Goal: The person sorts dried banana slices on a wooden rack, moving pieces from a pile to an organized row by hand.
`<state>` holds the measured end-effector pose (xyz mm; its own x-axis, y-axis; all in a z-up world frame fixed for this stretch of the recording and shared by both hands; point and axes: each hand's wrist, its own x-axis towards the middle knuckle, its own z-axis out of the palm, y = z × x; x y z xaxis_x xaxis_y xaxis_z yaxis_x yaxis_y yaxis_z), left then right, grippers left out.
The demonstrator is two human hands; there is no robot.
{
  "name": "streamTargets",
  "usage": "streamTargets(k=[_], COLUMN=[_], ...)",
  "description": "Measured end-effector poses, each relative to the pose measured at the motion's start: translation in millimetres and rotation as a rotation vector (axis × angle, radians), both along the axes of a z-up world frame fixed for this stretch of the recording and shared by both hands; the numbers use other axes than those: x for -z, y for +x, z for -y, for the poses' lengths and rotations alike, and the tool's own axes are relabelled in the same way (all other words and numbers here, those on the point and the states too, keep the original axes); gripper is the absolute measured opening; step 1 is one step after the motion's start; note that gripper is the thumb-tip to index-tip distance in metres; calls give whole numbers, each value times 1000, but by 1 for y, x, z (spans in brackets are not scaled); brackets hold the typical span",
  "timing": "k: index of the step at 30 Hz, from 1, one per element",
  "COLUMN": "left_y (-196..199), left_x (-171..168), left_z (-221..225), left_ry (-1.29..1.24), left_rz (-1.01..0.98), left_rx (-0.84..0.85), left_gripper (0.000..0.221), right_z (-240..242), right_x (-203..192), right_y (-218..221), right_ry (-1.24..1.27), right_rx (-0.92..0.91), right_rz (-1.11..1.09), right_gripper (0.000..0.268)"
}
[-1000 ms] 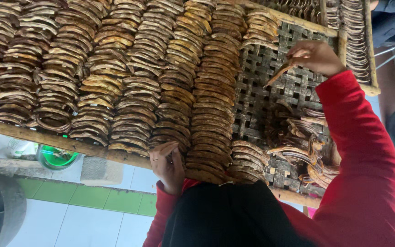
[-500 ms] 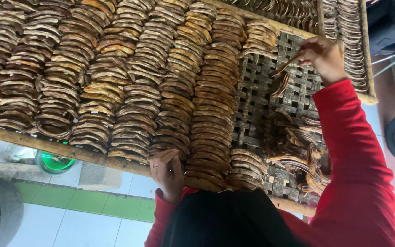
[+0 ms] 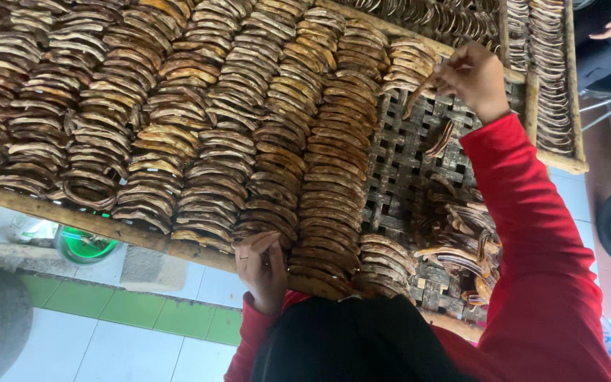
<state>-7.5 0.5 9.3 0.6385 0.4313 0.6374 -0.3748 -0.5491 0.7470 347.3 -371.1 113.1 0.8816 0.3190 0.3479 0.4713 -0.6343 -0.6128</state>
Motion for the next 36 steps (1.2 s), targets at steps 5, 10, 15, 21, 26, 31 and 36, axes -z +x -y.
streamTargets(k=[5,10,15,21,26,31,36], left_y=[-1,-1,-1,0,0,0,1], left_x=[0,2,1,2,5,5,5], left_z=[1,0,0,2,1,1,1], left_ry=[10,30,6,37,18,29,42], left_rz=[8,10,23,9,14,5,13], left_rx=[-4,-24,-1,-18,-15,-8,-7], left_gripper=[19,19,18,17,17,17,17], right_z=[-20,1,44,44,56,56,54], right_x=[11,78,130,145,155,160,147], right_y=[8,24,48,49,53,58,46], right_ry=[447,458,-229,-53,-88,6,-177], right_rx=[-32,246,255,446,425,333,345], right_rz=[-131,-398,-76,111,114,86,341], right_gripper=[16,19,33,30,27,25,24])
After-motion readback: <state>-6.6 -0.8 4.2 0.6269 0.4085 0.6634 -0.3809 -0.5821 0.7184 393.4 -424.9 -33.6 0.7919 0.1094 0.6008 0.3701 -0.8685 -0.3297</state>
